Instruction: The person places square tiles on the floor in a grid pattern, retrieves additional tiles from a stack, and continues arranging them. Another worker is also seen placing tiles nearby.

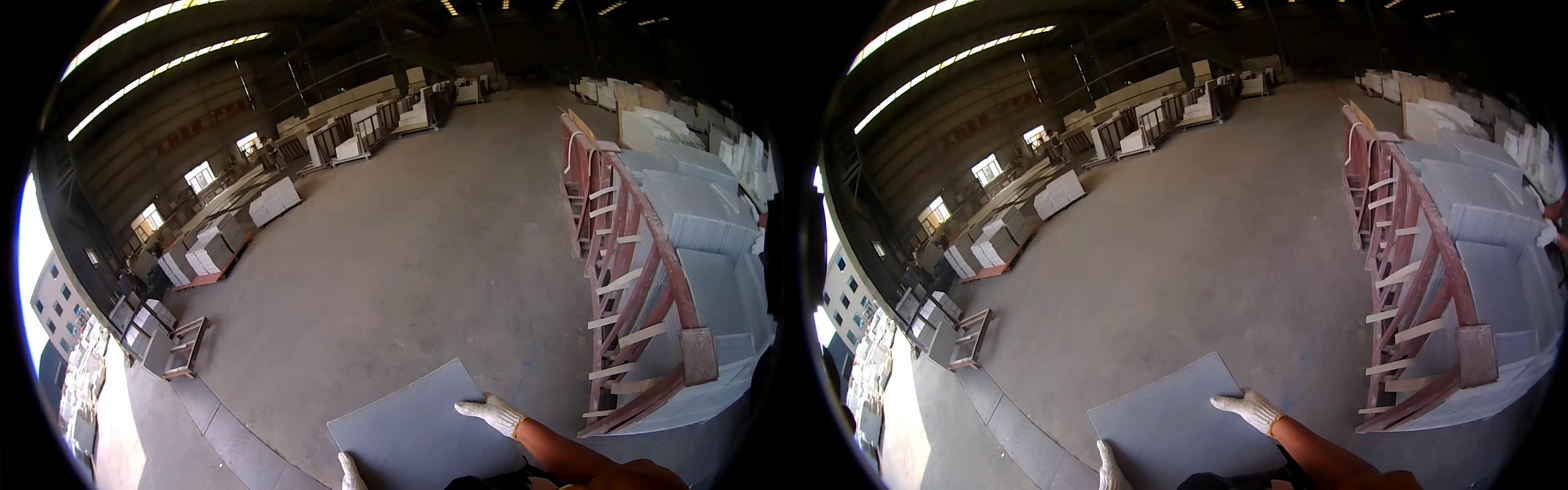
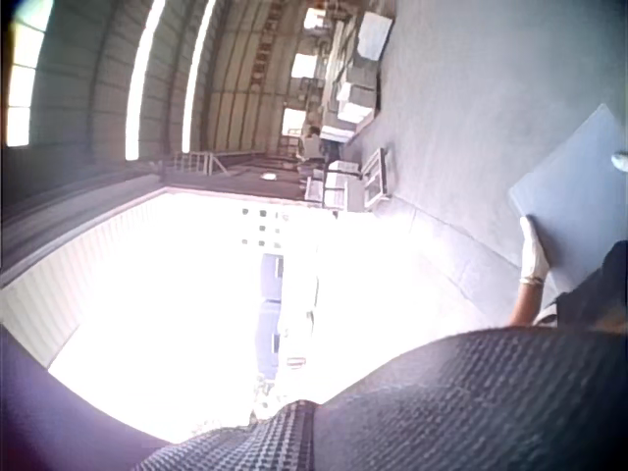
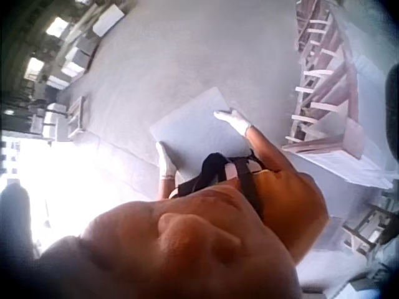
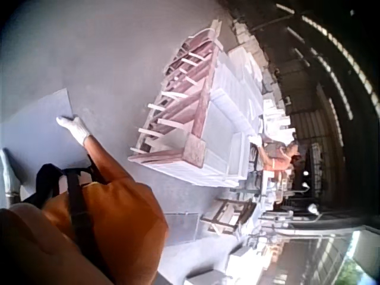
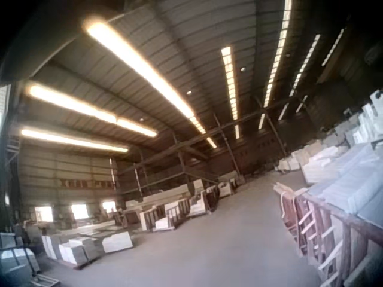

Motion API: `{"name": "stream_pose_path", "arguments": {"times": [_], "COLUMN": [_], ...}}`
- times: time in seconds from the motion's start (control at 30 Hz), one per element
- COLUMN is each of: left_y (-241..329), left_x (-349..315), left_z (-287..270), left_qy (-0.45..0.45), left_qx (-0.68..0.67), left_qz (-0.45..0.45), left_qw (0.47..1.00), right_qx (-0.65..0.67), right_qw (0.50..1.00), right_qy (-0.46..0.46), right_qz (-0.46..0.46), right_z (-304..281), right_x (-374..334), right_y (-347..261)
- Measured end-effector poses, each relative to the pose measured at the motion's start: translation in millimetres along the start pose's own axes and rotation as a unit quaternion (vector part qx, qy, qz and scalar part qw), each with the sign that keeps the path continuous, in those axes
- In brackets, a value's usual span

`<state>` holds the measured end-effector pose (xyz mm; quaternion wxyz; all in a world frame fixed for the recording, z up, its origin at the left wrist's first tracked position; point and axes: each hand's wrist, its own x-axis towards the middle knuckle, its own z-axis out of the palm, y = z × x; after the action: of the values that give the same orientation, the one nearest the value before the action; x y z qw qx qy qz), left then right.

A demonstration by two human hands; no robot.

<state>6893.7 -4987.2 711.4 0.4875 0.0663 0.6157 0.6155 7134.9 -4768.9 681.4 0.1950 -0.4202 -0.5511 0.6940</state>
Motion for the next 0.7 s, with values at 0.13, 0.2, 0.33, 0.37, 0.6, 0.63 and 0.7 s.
{"name": "stream_pose_path", "arguments": {"times": [0.13,0.2,0.33,0.37,0.6,0.63,0.7], "left_y": [62,81,140,153,257,266,276], "left_x": [98,152,235,259,370,402,468], "left_z": [9,10,20,23,-5,-16,-43], "left_qy": [-0.065,-0.094,-0.036,-0.008,0.148,0.168,0.203], "left_qx": [0.008,-0.008,0.01,0.016,-0.062,-0.069,-0.088], "left_qz": [0.014,0.013,0.044,0.058,0.078,0.087,0.098], "left_qw": [0.998,0.995,0.998,0.998,0.984,0.98,0.97], "right_qx": [-0.043,-0.082,-0.077,-0.062,-0.073,-0.062,-0.044], "right_qw": [0.997,0.993,0.996,0.998,0.992,0.991,0.99], "right_qy": [0.064,0.079,0.033,0.001,-0.101,-0.116,-0.135], "right_qz": [-0.003,0.021,0.04,0.025,-0.019,-0.01,0.005], "right_z": [4,5,30,31,108,118,131], "right_x": [77,132,234,270,493,525,587], "right_y": [-31,-35,-118,-134,-198,-205,-225]}}
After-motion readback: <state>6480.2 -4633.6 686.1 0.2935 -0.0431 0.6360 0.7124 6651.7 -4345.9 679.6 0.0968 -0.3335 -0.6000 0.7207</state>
